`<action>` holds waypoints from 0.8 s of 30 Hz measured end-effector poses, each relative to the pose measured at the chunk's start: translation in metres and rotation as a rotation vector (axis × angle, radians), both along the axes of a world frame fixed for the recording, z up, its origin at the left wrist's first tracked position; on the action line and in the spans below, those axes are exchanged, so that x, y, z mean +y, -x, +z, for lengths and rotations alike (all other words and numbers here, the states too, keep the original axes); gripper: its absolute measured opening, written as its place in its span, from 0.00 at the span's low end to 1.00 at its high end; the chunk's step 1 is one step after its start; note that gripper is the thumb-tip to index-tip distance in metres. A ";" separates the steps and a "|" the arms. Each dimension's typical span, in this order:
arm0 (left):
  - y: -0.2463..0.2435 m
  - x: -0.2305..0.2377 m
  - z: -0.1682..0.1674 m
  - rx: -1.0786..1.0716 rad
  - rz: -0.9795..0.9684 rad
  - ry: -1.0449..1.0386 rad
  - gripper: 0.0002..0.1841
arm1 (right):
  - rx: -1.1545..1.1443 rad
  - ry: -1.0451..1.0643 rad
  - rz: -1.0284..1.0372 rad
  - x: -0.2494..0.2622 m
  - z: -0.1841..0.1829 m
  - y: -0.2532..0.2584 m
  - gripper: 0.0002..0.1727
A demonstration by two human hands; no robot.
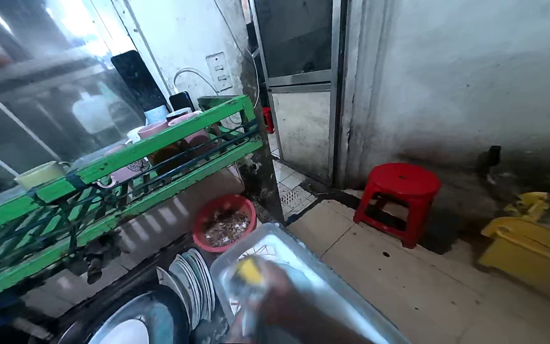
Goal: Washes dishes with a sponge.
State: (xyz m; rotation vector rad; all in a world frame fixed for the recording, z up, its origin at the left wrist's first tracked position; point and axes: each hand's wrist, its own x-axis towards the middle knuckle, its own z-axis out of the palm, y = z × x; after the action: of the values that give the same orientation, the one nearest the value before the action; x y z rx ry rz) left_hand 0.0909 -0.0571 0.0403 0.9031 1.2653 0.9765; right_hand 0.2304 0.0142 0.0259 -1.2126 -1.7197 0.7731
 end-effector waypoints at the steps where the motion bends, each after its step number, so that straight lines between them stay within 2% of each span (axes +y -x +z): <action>1: 0.000 0.006 0.007 -0.011 0.018 0.061 0.12 | -0.017 -0.157 0.056 -0.011 0.002 0.013 0.35; 2: 0.001 0.011 0.010 -0.059 0.030 0.065 0.08 | 0.012 -0.257 0.084 -0.012 0.001 0.020 0.35; 3: 0.000 0.011 0.015 -0.086 0.048 0.040 0.10 | 0.051 -0.270 0.051 -0.008 -0.002 0.019 0.35; 4: -0.001 0.009 0.018 -0.092 0.055 -0.004 0.20 | 0.097 -0.208 -0.029 0.002 -0.008 0.012 0.37; 5: 0.000 0.006 0.013 -0.123 0.057 -0.055 0.30 | 0.149 -0.024 -0.098 0.014 -0.010 -0.001 0.41; 6: 0.000 0.003 0.006 -0.144 0.062 -0.097 0.35 | 0.200 0.200 -0.165 0.027 -0.004 -0.016 0.45; 7: 0.000 0.000 0.002 -0.156 0.067 -0.116 0.35 | 0.235 0.359 -0.215 0.038 0.001 -0.030 0.47; 8: 0.000 -0.001 0.001 -0.162 0.072 -0.099 0.34 | 0.219 0.417 -0.240 0.042 0.006 -0.037 0.47; 9: -0.001 -0.002 0.004 -0.160 0.087 -0.052 0.29 | 0.150 0.390 -0.235 0.038 0.013 -0.038 0.45; 11: -0.001 0.000 0.016 -0.149 0.081 0.063 0.15 | 0.006 0.111 -0.155 0.013 0.020 -0.025 0.41; 13: 0.000 0.004 0.029 -0.155 0.036 0.098 0.11 | -0.028 -0.334 -0.056 -0.004 0.016 -0.001 0.34; 14: -0.004 0.004 0.034 -0.139 0.073 0.087 0.12 | -0.006 -0.463 -0.001 -0.006 0.013 0.007 0.34; 15: -0.006 0.003 0.035 -0.120 0.105 0.046 0.11 | 0.028 -0.462 0.016 -0.005 0.011 0.008 0.34; 16: -0.006 0.001 0.033 -0.097 0.109 -0.003 0.12 | 0.070 -0.328 -0.013 -0.001 0.010 0.002 0.36; 18: -0.003 -0.003 0.026 -0.110 0.109 -0.039 0.24 | 0.184 0.151 -0.157 0.020 0.016 -0.019 0.41; 19: 0.000 -0.005 0.021 -0.148 0.082 -0.048 0.30 | 0.233 0.334 -0.219 0.032 0.021 -0.030 0.44; 20: 0.002 -0.006 0.021 -0.170 0.050 -0.038 0.35 | 0.233 0.427 -0.249 0.038 0.025 -0.037 0.46; 21: 0.003 -0.007 0.024 -0.176 0.037 -0.018 0.35 | 0.191 0.416 -0.242 0.036 0.029 -0.037 0.46; 22: 0.004 -0.007 0.028 -0.174 0.038 0.009 0.30 | 0.128 0.327 -0.205 0.026 0.033 -0.031 0.44; 24: 0.004 -0.005 0.041 -0.137 -0.005 0.054 0.19 | 0.016 -0.036 -0.059 -0.003 0.033 -0.009 0.38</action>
State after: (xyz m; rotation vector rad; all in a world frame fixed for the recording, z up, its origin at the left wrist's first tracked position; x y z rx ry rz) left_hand 0.0864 -0.0619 0.0809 0.7838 1.1681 0.9791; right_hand 0.2392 0.0117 0.0587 -1.2242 -1.6708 0.7114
